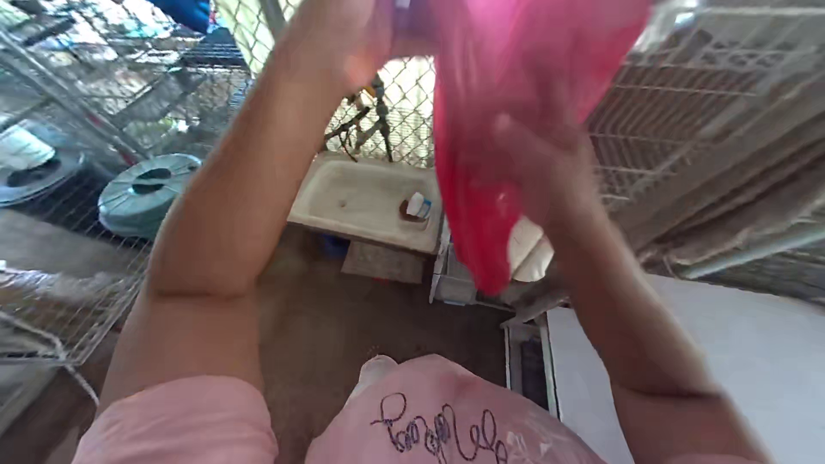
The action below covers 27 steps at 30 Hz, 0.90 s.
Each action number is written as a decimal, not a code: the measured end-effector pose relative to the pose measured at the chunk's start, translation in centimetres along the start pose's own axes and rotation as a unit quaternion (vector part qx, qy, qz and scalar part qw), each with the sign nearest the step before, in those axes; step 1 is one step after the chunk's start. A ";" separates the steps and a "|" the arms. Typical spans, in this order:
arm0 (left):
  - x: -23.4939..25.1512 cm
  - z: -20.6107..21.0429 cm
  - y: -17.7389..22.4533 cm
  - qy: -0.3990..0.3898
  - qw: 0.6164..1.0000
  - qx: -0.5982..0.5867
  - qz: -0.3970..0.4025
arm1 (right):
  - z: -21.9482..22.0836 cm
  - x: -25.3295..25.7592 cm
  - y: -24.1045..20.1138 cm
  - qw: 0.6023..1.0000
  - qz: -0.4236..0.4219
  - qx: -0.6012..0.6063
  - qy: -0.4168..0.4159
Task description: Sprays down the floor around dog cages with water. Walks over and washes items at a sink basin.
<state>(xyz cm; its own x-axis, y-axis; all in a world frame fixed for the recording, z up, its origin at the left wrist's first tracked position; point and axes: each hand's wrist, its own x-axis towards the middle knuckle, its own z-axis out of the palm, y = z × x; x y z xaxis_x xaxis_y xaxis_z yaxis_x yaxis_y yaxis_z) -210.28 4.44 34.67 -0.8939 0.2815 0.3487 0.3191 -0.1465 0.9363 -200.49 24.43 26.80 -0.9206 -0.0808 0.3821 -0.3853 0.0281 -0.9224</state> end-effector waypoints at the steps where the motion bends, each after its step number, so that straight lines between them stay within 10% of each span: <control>1: -1.7 -0.5 0.0 0.002 0.999 -0.008 -0.052 | 1.4 0.5 1.6 0.999 0.035 0.026 -0.011; 13: 0.7 -19.4 -16.5 0.097 0.957 0.111 -0.251 | 15.2 15.3 22.4 0.940 0.284 0.182 0.058; 21: -5.1 -31.3 -40.3 0.145 0.887 0.194 -0.392 | 12.5 11.7 42.6 0.868 0.471 -0.158 -0.011; 27: -5.6 -32.7 -42.0 0.110 0.930 0.250 -0.246 | 6.7 13.5 48.2 0.828 0.432 -0.334 0.130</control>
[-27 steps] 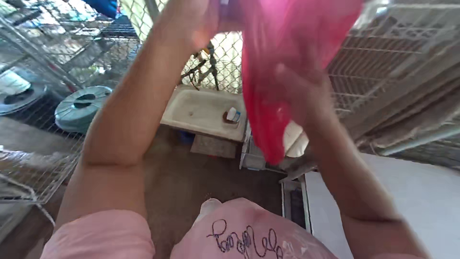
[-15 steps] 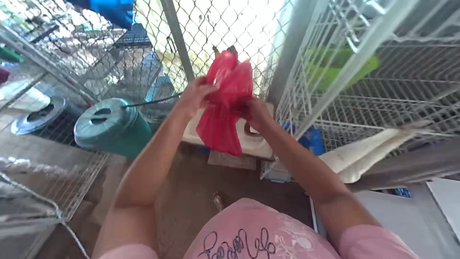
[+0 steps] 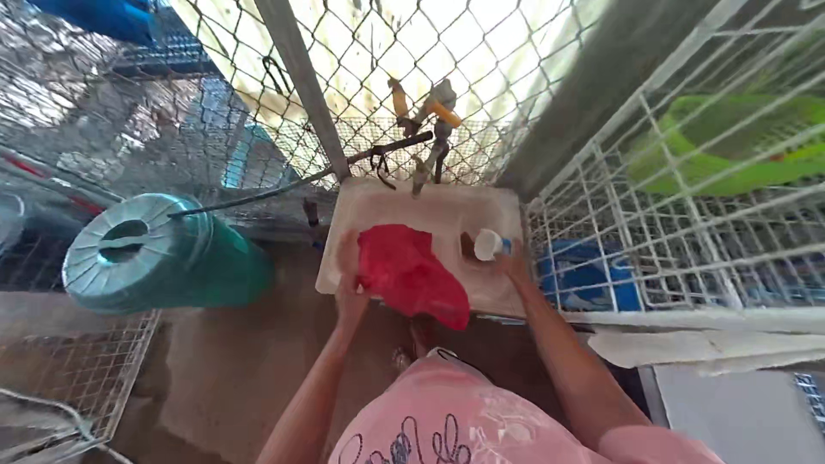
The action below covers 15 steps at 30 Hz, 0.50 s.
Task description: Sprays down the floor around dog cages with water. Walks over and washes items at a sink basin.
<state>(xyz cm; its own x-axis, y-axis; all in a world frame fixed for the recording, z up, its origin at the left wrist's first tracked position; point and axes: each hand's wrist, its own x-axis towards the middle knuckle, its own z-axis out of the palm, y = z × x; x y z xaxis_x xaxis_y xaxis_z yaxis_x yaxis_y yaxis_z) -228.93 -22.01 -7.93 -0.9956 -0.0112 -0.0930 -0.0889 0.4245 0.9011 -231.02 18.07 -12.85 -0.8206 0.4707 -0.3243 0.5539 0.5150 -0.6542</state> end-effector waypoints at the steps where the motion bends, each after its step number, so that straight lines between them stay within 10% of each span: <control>1: 0.3 -0.2 0.5 -0.008 1.000 -0.007 0.008 | 0.5 1.4 0.4 0.999 0.031 0.010 0.004; 7: 4.5 -1.7 8.1 -0.143 0.974 0.172 -0.043 | 1.6 5.6 -1.8 0.990 0.113 -0.044 -0.072; 10: 6.3 -2.2 9.2 -0.089 0.991 0.096 -0.003 | 1.3 6.4 -0.9 0.993 0.084 -0.022 -0.082; 15: 8.7 -3.0 10.5 -0.117 0.992 -0.026 -0.047 | -2.5 1.9 -7.1 0.954 0.045 0.261 -0.138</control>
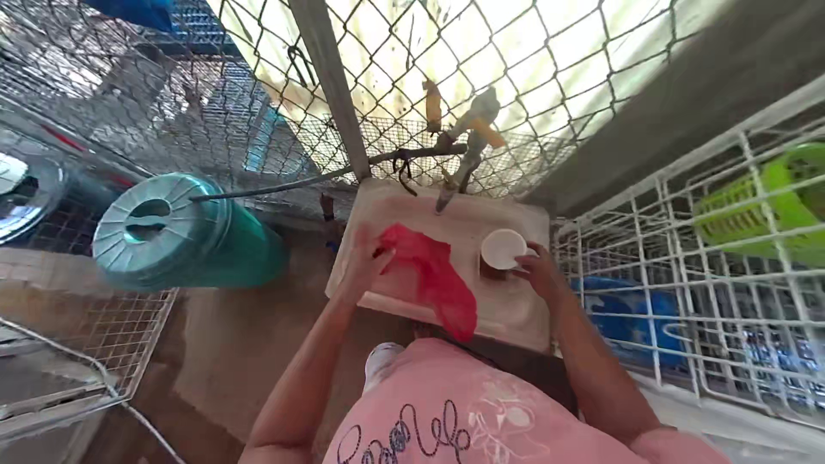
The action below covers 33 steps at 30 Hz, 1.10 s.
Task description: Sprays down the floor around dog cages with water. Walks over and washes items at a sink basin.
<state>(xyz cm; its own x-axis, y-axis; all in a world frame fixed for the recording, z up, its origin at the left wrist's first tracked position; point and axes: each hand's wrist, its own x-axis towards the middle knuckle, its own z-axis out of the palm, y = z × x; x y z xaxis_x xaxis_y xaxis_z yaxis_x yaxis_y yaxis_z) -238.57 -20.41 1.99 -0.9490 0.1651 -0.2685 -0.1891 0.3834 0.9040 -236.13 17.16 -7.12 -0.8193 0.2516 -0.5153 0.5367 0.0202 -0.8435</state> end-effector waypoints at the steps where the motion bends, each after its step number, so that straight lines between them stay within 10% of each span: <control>1: 0.3 -0.1 0.1 -0.017 1.000 0.008 -0.011 | 1.4 -2.0 -1.9 0.996 -0.023 0.055 -0.067; 5: 0.9 0.1 -0.3 -0.064 0.997 0.044 -0.001 | 10.5 -5.6 -4.7 0.949 -0.026 0.180 -0.259; 8: 0.4 -0.5 -0.4 -0.054 0.998 0.018 0.005 | 15.9 -2.6 -3.4 0.955 0.005 0.153 -0.252; 12: -0.6 -0.7 -1.0 -0.003 1.000 0.001 0.027 | 19.3 0.8 -2.4 0.973 -0.051 -0.144 -0.173; 15: 0.9 -0.7 -2.6 0.033 0.995 0.094 -0.032 | 21.2 3.8 -1.9 0.883 -0.072 -0.433 -0.164; 21: 8.3 1.0 -14.7 -0.051 0.949 0.249 -0.187 | 23.1 7.2 1.0 0.843 -0.028 -0.522 -0.129; 25: 9.4 3.5 -17.0 -0.134 0.961 0.065 -0.233 | 22.7 5.0 -1.1 0.829 0.071 -0.518 -0.200; 29: 9.9 4.5 -12.5 0.013 0.922 -0.279 -0.269 | 21.7 6.3 -0.1 0.869 0.035 -0.458 -0.181; 33: 11.4 5.9 -7.6 -0.087 0.944 -0.255 -0.191 | 22.0 8.8 3.3 0.976 -0.033 -0.211 -0.047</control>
